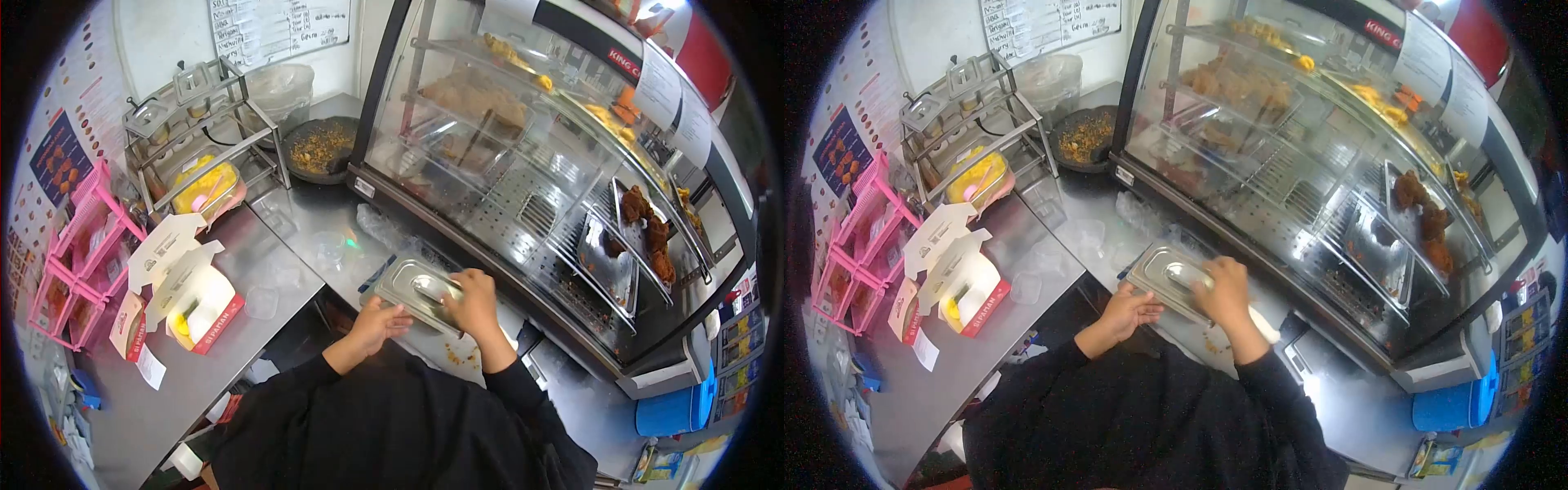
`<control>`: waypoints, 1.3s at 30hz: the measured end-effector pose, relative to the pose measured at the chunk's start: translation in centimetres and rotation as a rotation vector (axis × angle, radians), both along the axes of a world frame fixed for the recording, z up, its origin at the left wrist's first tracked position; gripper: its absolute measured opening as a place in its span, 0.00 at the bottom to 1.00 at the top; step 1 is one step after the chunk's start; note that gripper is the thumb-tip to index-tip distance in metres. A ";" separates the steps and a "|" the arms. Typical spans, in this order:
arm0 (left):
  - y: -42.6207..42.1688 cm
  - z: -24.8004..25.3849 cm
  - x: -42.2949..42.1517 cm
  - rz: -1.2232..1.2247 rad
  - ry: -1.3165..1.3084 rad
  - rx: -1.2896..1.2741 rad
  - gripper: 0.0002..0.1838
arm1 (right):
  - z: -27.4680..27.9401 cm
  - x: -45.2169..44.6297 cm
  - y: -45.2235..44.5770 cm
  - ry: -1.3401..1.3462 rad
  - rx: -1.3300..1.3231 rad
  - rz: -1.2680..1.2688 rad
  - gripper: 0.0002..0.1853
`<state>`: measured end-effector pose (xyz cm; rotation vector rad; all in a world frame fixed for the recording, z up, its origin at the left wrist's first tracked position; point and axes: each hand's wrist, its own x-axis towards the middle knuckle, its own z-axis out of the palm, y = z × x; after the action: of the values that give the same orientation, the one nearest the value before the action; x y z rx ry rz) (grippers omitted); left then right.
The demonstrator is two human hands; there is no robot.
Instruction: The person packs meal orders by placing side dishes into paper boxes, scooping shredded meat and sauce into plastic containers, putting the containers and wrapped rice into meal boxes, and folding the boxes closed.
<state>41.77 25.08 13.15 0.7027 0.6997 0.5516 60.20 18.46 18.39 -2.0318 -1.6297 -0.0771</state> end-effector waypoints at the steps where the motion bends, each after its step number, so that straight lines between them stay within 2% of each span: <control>1: -0.1 -0.2 -0.1 -0.015 0.000 -0.017 0.17 | 0.3 -1.1 0.5 -0.047 -0.083 0.086 0.15; 2: 0.1 -0.4 -0.1 -0.028 -0.026 -0.009 0.19 | 0.7 -2.2 1.3 -0.053 -0.316 0.089 0.15; 3: 0.1 -0.4 -0.1 -0.030 -0.018 -0.006 0.20 | -0.3 -2.3 2.3 -0.185 -0.354 0.074 0.12; 5: 0.6 0.1 0.1 -0.032 -0.008 0.011 0.22 | 0.2 -2.0 3.1 -0.165 -0.323 0.133 0.11; 8: 1.3 -0.2 0.2 -0.033 -0.065 0.059 0.24 | 0.9 -1.5 4.3 -0.156 -0.469 0.142 0.12; 9: 1.7 -0.8 0.5 -0.035 -0.001 0.077 0.28 | 1.0 -1.1 4.8 -0.163 -0.516 0.155 0.13; 11: 2.4 -0.5 0.9 -0.042 -0.005 -0.007 0.27 | 1.2 -0.6 5.3 -0.095 -0.536 0.170 0.14; 12: 2.5 -0.1 1.0 -0.031 0.006 0.011 0.28 | 1.0 -0.1 5.0 -0.076 -0.468 0.277 0.16; 15: 2.5 0.9 1.5 -0.020 0.040 0.079 0.29 | 0.8 -0.1 5.1 -0.024 -0.472 0.315 0.17; 17: 2.4 0.8 1.7 -0.032 0.066 0.132 0.29 | 0.7 -0.1 5.0 0.022 -0.481 0.261 0.17; 23: 2.2 1.0 0.9 0.011 0.004 0.007 0.29 | 3.3 0.7 3.8 0.174 -0.454 0.146 0.17; 26: 3.3 -1.0 -0.1 -0.061 0.011 0.090 0.30 | 2.2 3.8 0.5 0.547 -0.219 0.110 0.17; 27: 3.4 -0.2 -0.5 -0.080 0.015 0.031 0.30 | 1.4 4.4 -1.0 0.667 -0.121 0.092 0.16; 29: 4.0 -0.5 -0.6 -0.095 -0.043 0.023 0.29 | -1.4 5.9 -4.2 1.129 -0.143 0.028 0.15; 31: 4.6 -0.8 -1.0 -0.080 -0.049 0.023 0.29 | -3.2 5.4 -6.4 1.512 0.029 -0.156 0.14; 33: 5.4 -1.5 -1.1 -0.090 -0.039 0.098 0.29 | -6.4 6.9 -8.3 1.640 0.020 -0.251 0.14; 35: 6.5 -1.8 -1.5 -0.071 0.028 0.069 0.28 | -8.7 6.9 -9.1 1.859 0.125 -0.298 0.14; 37: 6.7 -1.2 -1.3 -0.070 0.061 0.084 0.27 | -10.7 7.4 -8.4 1.970 0.124 -0.365 0.15; 39: 7.1 -1.8 -1.3 -0.076 0.129 0.155 0.25 | -11.6 7.1 -7.5 1.842 0.153 -0.354 0.17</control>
<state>40.46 32.17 11.38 0.9124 0.7524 0.4971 67.26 10.98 6.82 -1.2128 -0.0669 1.1190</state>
